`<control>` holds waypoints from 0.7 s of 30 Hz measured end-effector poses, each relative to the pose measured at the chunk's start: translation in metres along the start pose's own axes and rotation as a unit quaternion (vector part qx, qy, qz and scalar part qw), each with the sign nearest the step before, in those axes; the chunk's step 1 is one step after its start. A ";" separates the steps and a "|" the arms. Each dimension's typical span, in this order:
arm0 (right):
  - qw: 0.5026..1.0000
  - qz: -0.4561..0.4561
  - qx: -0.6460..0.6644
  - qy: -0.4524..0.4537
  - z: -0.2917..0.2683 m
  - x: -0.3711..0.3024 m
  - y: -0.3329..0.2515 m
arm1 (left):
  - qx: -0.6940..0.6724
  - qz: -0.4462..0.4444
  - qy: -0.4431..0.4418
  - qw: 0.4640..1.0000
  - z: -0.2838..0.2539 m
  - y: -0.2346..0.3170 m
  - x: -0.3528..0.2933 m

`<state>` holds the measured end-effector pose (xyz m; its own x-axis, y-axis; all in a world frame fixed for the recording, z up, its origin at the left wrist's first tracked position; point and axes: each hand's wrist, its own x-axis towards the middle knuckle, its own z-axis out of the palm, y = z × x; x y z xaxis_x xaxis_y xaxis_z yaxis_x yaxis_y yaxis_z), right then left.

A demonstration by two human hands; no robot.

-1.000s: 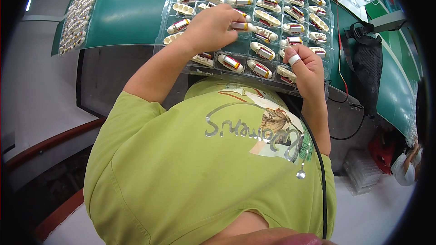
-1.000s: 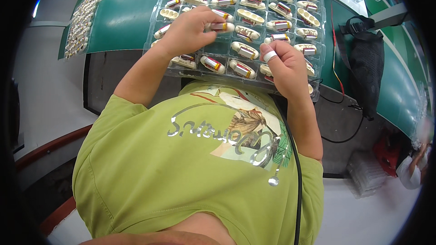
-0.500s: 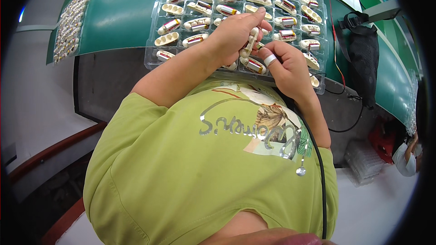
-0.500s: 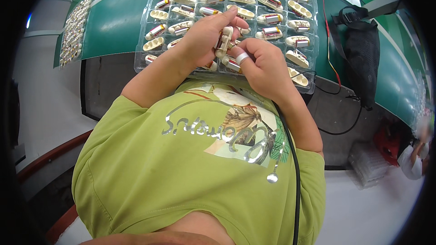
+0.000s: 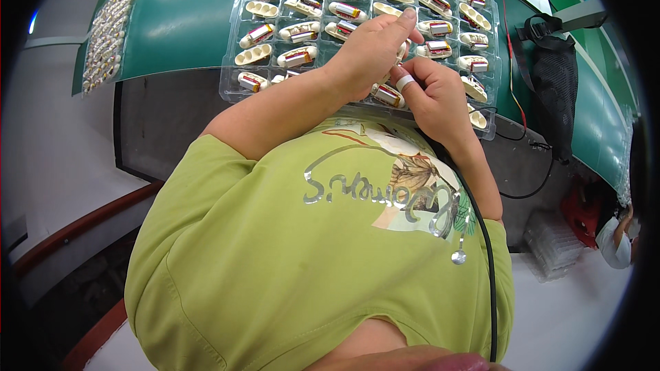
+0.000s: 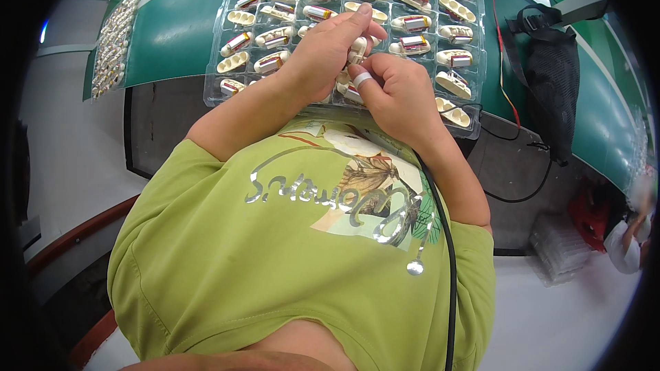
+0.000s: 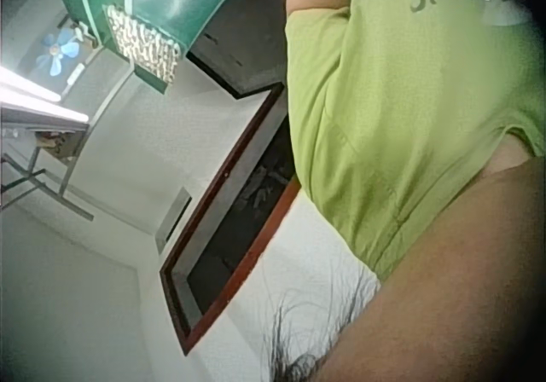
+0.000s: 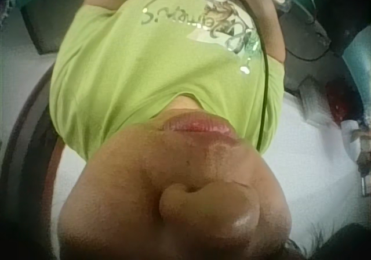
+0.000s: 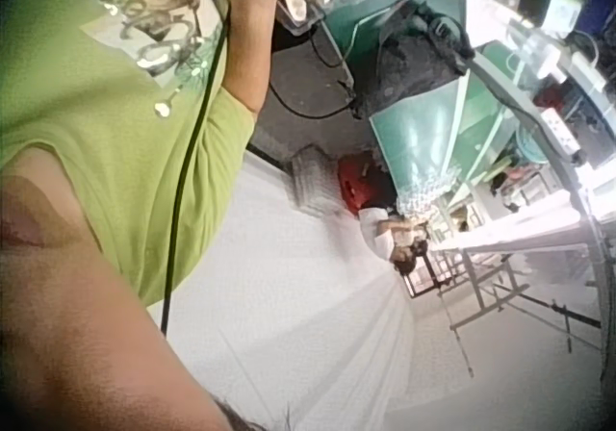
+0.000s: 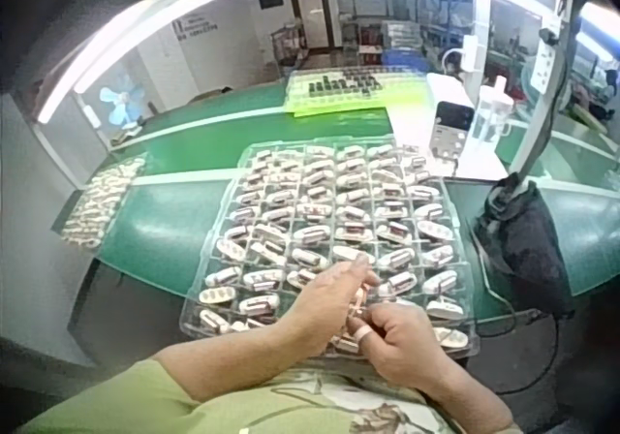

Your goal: The person assembles small plastic or electronic components by hand, placing them into a plastic tray at a factory workbench.

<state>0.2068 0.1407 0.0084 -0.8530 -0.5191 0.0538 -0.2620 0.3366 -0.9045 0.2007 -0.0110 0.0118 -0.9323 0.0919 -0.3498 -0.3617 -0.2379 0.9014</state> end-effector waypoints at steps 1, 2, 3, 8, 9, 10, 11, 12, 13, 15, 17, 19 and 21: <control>1.000 0.000 -0.001 -0.001 0.001 0.000 -0.001 | 0.007 0.009 0.005 1.000 0.000 0.001 -0.001; 1.000 -0.002 0.007 0.009 0.001 0.000 -0.002 | 0.006 0.010 0.006 1.000 0.000 0.001 -0.002; 1.000 -0.003 0.016 0.019 0.001 0.000 -0.002 | -0.021 -0.003 0.006 1.000 0.000 0.002 -0.002; 0.999 -0.020 -0.006 0.026 0.004 0.000 -0.002 | -0.041 -0.018 0.015 0.999 -0.003 0.003 -0.002; 1.000 -0.016 -0.009 0.020 0.004 0.000 -0.002 | -0.027 -0.012 0.014 0.999 -0.003 0.001 -0.001; 1.000 -0.016 -0.009 0.019 0.003 0.001 -0.003 | -0.014 -0.005 0.014 1.000 -0.004 0.001 -0.001; 1.000 0.002 -0.021 0.007 0.001 0.001 -0.005 | -0.014 -0.005 0.015 1.000 -0.001 0.001 -0.003; 0.999 0.019 -0.032 -0.006 0.000 0.002 -0.006 | 0.012 0.017 0.021 1.000 0.003 0.001 -0.008; 0.999 0.017 -0.032 -0.009 0.001 0.002 -0.007 | 0.038 0.039 0.029 0.998 0.005 0.002 -0.010; 0.999 -0.040 -0.034 0.007 0.003 0.002 -0.008 | 0.118 0.145 0.015 0.982 0.003 -0.015 -0.005; 0.999 -0.023 -0.031 0.005 0.000 0.000 -0.010 | 0.219 0.248 -0.004 0.944 0.002 -0.018 -0.001; 1.000 0.003 -0.013 0.006 -0.001 -0.002 -0.011 | 0.220 0.227 -0.013 0.949 0.005 -0.014 -0.005; 1.000 -0.003 -0.015 0.006 -0.001 -0.003 -0.008 | 0.221 0.206 -0.021 0.953 0.006 -0.013 -0.006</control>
<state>0.2110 0.1406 0.0160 -0.8568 -0.5115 0.0645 -0.2806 0.3577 -0.8907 0.2111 -0.0028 0.0031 -0.9911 0.1190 0.0594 0.0789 0.1670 0.9828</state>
